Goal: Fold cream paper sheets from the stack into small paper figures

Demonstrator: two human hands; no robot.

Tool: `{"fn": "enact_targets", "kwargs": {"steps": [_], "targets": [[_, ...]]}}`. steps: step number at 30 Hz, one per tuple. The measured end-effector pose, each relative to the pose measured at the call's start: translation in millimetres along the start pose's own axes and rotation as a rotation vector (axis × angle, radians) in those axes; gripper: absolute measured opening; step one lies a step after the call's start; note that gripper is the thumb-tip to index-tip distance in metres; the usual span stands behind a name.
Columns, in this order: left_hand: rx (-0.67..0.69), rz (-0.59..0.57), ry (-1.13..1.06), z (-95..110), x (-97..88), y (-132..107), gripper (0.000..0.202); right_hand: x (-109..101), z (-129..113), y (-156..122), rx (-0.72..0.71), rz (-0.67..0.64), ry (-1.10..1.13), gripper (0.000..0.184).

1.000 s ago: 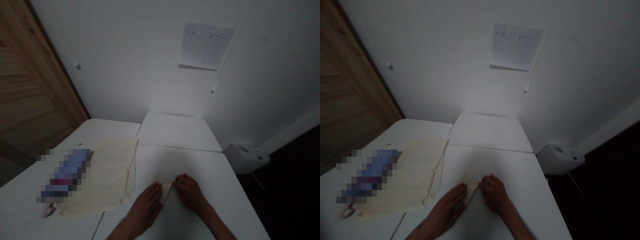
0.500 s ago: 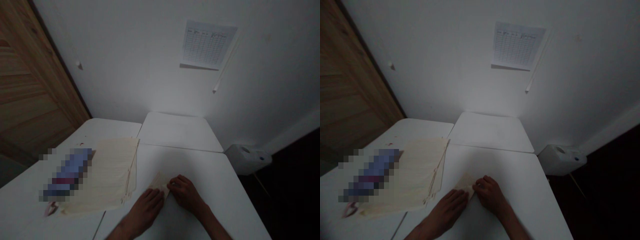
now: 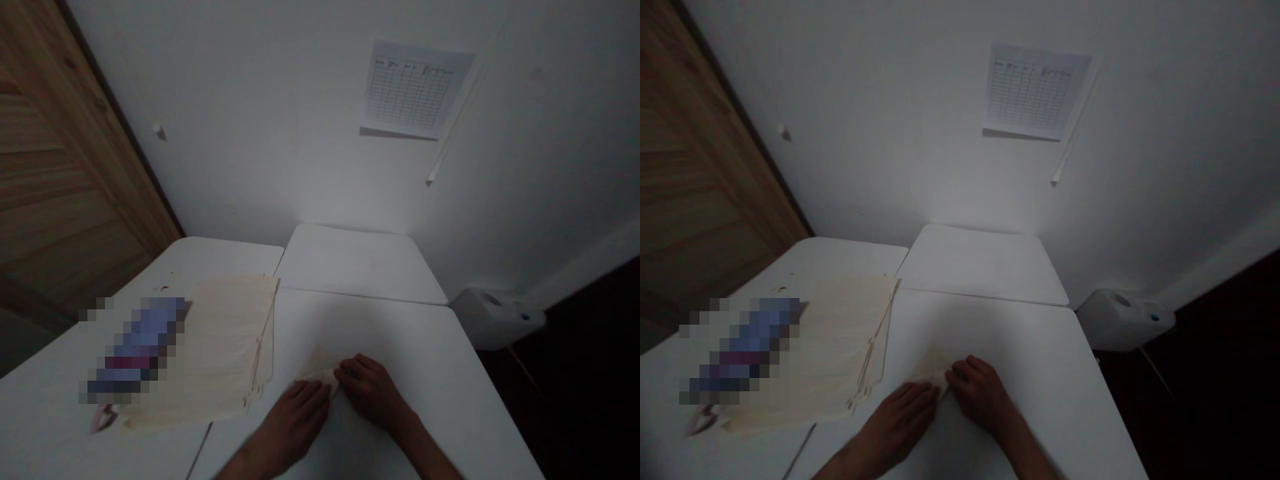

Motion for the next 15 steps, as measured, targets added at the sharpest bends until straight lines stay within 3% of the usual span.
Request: {"fn": "enact_targets", "kwargs": {"steps": [4, 15], "targets": [[-0.051, 0.032, -0.022, -2.0, 0.0, 1.4, 0.026, -2.0, -1.2, -0.3, 0.001, -0.003, -0.003, 0.02], [-0.034, 0.061, -0.029, -1.8, 16.2, -0.3, 0.022, -0.2, 1.3, -1.4, -0.023, 0.011, -0.002, 0.025]]}}
Point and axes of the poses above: each hand's wrist, its own y-axis towards the middle knuckle, its own x-axis out of the palm, z = x × y, the point moved 2 cm from there along y, towards the middle knuckle, and after that the axes turned 14 degrees about -z, right-handed, at the moved point
